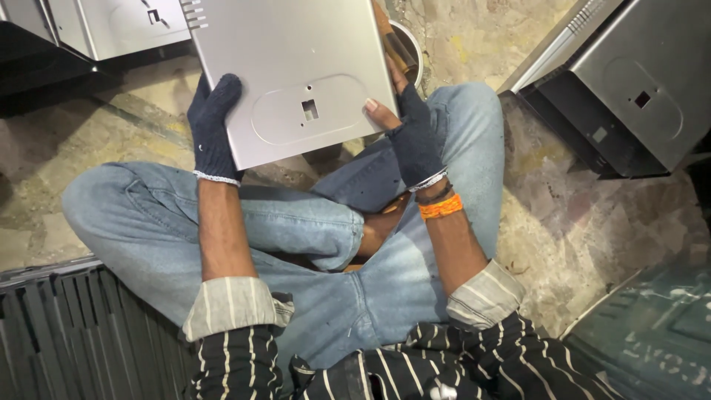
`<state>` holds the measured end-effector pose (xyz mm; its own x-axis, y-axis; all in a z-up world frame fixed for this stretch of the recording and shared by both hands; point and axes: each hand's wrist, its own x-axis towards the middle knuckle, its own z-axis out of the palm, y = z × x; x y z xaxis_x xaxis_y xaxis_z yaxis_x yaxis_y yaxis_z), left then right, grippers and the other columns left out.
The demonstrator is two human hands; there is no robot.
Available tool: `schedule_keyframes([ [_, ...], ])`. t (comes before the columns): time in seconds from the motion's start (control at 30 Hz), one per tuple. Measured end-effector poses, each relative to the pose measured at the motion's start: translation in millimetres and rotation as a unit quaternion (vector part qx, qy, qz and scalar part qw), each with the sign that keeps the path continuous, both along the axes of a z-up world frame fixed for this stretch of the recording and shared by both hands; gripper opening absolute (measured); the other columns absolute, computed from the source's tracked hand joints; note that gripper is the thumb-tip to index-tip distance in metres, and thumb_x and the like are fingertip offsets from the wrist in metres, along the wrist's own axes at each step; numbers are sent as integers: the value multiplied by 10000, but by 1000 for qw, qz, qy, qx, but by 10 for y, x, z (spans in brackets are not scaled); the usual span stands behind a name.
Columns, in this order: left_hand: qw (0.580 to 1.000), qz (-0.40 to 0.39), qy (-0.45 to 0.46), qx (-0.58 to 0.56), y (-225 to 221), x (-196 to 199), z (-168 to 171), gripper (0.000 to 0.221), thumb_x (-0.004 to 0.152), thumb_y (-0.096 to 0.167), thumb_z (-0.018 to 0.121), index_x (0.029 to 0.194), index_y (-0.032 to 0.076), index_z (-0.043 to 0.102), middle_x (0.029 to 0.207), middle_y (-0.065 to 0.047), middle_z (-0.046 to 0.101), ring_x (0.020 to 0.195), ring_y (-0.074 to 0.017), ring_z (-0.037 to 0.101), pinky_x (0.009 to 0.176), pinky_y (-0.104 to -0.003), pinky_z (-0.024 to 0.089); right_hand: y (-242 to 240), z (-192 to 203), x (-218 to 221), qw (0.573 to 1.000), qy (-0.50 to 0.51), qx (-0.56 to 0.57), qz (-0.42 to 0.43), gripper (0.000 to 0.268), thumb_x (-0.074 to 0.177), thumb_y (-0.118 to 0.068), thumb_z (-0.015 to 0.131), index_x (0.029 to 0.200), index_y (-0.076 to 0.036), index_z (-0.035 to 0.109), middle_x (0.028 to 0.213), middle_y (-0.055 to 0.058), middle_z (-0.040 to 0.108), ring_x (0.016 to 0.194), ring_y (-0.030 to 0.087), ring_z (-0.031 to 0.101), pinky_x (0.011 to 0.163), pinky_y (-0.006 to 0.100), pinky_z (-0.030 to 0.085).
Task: Using a hammer to adjust or assemble metal enclosures on a production floor.
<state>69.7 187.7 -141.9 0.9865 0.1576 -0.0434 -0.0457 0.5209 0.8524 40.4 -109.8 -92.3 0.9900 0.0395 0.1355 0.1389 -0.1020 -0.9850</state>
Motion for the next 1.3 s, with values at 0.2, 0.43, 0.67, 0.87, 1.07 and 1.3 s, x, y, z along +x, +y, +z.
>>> schedule_keyframes([
  [0.2,999,-24,-6,-30,-81,-37,200,499,952,152,697,1403,-23,575,1202,-113,702,1034,-219,708,926,-330,593,1,-37,40,999,-5,42,17,726,977,-217,711,1593,-5,389,1486,141,584,1337,186,562,1154,329,449],
  [0.43,999,-11,17,-34,-47,30,100,472,980,163,694,1396,-34,591,1191,-107,693,1031,-209,695,914,-327,585,32,-2,48,996,12,90,26,671,1000,-176,669,1590,2,402,1480,117,576,1323,166,562,1135,313,468],
  [0.67,1000,-13,8,-25,-88,37,198,489,961,175,697,1396,-16,580,1201,-107,696,1030,-206,707,918,-326,593,58,95,36,996,-8,83,27,650,1010,-154,634,1597,-18,388,1503,90,554,1345,159,542,1156,311,442],
  [0.87,999,-10,15,-27,-117,54,251,481,970,162,699,1396,-27,579,1217,-111,693,1033,-200,701,915,-321,590,39,73,69,996,-11,84,36,630,1025,-123,624,1605,-29,395,1517,96,550,1362,162,531,1173,313,430],
  [1.07,999,-1,32,-6,-111,54,256,476,957,170,702,1375,-32,595,1167,-115,705,980,-201,703,869,-316,588,55,22,90,993,18,119,21,684,978,-114,645,1607,-45,384,1499,99,553,1317,170,553,1128,320,470],
  [1.3,1000,-5,22,0,-95,81,201,457,970,164,689,1375,-30,605,1168,-110,703,986,-189,702,881,-308,587,45,35,74,994,23,101,16,667,1002,-128,648,1611,-46,390,1509,107,561,1338,165,552,1146,308,457],
])
